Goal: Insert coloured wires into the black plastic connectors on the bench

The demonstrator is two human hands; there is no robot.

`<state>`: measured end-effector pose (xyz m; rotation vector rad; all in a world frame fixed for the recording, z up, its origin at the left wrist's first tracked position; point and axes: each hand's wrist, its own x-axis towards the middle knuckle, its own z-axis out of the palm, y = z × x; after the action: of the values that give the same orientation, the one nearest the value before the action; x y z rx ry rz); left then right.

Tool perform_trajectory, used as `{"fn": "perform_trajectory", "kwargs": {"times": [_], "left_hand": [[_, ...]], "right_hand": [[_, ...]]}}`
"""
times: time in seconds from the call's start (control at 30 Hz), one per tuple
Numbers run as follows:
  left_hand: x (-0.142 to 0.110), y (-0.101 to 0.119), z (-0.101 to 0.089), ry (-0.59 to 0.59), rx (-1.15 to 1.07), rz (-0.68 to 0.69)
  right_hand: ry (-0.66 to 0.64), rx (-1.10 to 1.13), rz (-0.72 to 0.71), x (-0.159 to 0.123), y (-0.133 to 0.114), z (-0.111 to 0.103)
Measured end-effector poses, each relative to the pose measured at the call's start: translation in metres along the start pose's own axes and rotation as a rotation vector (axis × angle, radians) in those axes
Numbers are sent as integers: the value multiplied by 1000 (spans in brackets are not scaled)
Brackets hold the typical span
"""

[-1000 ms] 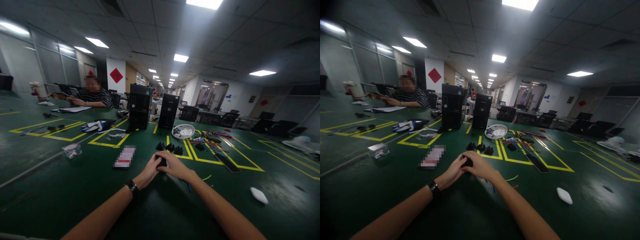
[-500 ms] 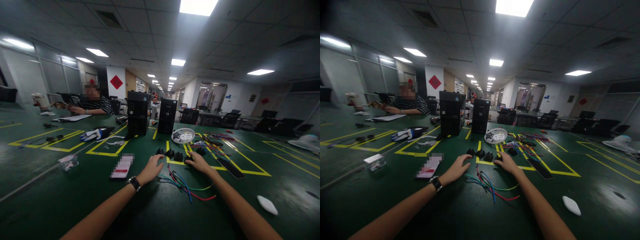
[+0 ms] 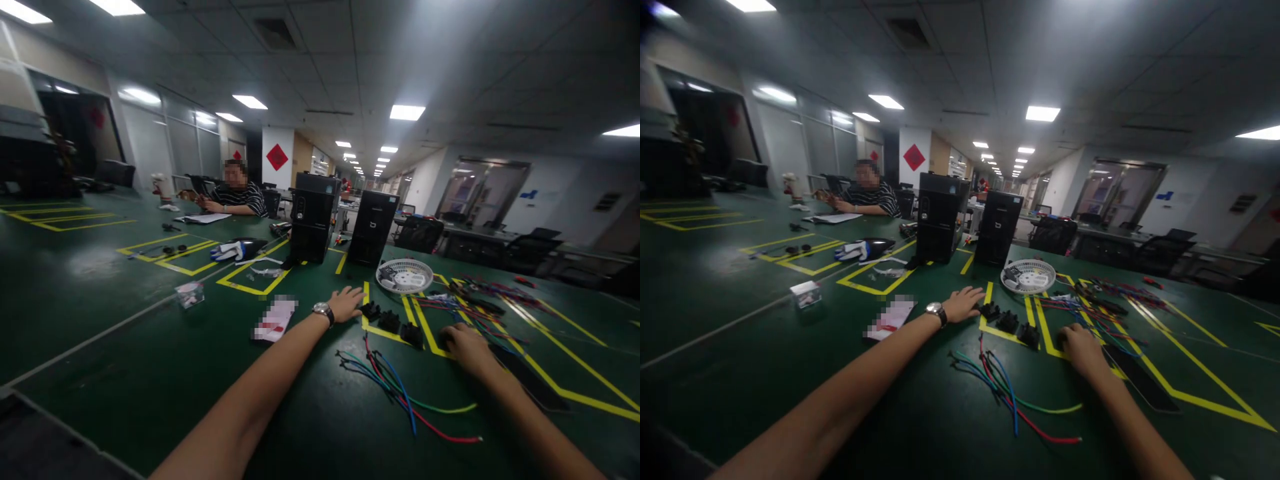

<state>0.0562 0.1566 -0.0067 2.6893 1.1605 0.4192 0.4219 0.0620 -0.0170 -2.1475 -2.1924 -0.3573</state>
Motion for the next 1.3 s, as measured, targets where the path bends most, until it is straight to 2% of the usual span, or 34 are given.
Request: {"fn": "perform_trajectory", "kwargs": {"times": [0.1,0.23,0.33,0.43,0.53,0.6,0.7,0.77,0.87,0.93,1.0,1.1,1.3], "left_hand": [[2,-7,0,-85,-53,11],[2,-3,-1,-126,-23,37],[4,5,-2,-146,18,14],[8,9,-4,-173,36,-10],[11,9,-7,-182,25,-18],[14,10,-8,-168,8,-22],[16,14,-7,-146,-19,-31],[15,19,-6,-139,-21,-47],[9,25,-4,-124,-12,-70],[2,28,-1,-119,-8,-72],[-6,29,0,-103,-3,-44],[-21,29,-1,-51,-13,-25],[-70,27,-13,36,-119,-94]], "right_hand": [[-30,155,-46,-21,-21,-18],[24,292,-87,-24,-53,-29],[22,306,-118,-17,-69,-33],[7,258,-127,-15,-75,-37],[90,197,-48,-24,-85,-45],[124,243,-31,-35,-103,-50],[51,382,-129,-52,-147,-53],[13,400,-234,-62,-180,-52],[60,407,-384,-74,-216,-49],[100,450,-473,-81,-226,-47],[106,478,-531,-90,-224,-47],[79,403,-523,-108,-199,-47],[71,218,-306,-141,-120,-54]]}}
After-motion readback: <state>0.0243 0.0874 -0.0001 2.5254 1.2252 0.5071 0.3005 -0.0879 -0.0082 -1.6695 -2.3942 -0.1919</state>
